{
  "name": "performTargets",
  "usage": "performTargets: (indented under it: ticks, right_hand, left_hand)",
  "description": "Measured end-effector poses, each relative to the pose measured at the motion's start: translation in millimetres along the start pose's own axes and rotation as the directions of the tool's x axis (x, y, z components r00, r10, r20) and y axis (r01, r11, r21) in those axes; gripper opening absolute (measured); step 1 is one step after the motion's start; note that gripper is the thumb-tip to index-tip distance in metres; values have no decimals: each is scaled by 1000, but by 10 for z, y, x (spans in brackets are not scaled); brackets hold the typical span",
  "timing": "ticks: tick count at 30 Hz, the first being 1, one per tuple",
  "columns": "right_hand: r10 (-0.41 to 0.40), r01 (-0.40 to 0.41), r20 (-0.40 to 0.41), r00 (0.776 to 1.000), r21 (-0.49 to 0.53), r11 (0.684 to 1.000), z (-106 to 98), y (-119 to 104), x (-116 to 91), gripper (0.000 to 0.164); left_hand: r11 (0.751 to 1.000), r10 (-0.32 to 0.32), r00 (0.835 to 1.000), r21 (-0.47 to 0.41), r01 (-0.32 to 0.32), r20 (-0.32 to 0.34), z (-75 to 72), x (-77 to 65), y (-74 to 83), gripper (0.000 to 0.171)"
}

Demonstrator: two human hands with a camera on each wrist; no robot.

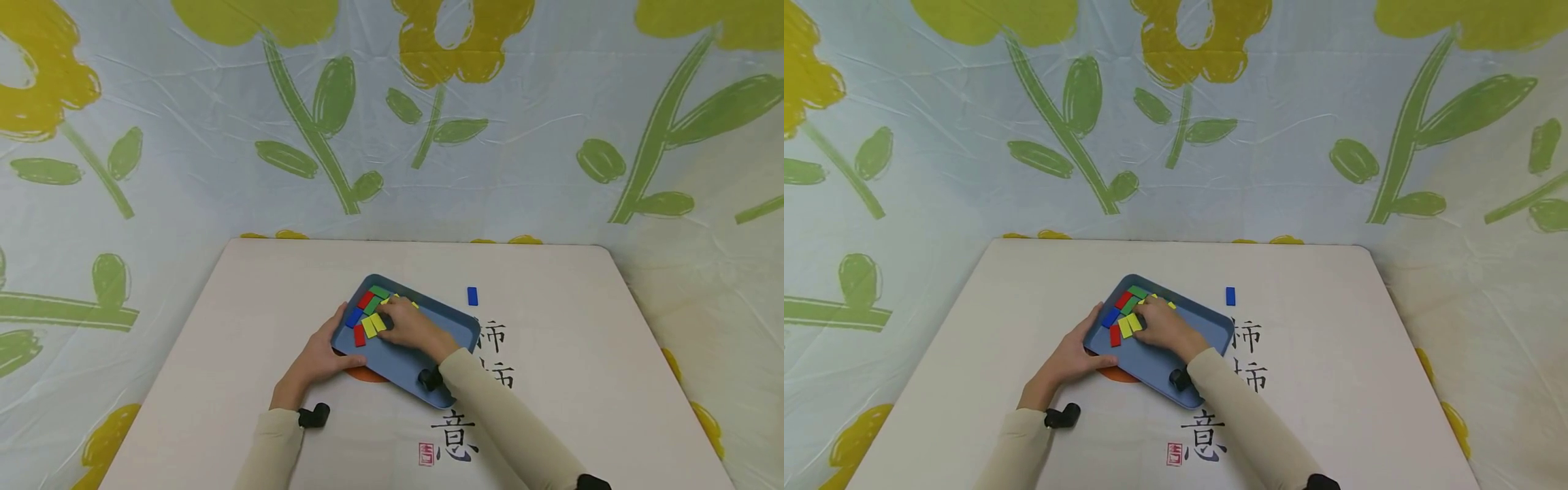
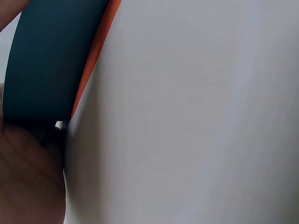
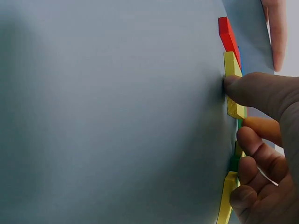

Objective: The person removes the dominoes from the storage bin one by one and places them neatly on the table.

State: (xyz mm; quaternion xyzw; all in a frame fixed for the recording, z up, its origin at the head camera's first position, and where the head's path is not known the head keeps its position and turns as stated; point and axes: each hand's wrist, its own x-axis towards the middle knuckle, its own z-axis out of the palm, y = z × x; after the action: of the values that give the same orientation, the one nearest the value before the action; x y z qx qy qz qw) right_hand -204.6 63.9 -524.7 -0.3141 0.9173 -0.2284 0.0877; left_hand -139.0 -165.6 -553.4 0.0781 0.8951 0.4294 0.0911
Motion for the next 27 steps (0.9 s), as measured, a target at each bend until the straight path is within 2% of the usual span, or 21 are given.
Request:
performTargets:
  ticks: [14, 27]
  right_hand:
    - [20, -20, -3, 1000, -17, 1000, 3, 31, 22, 46]
    - [25, -24, 43, 999, -26, 999, -27, 8, 28, 45]
  left_hand:
    - [1000, 1, 1000, 6, -1, 8, -19, 9, 22, 113]
    - [1000, -8, 1000, 3, 8, 17, -20, -11, 36, 113]
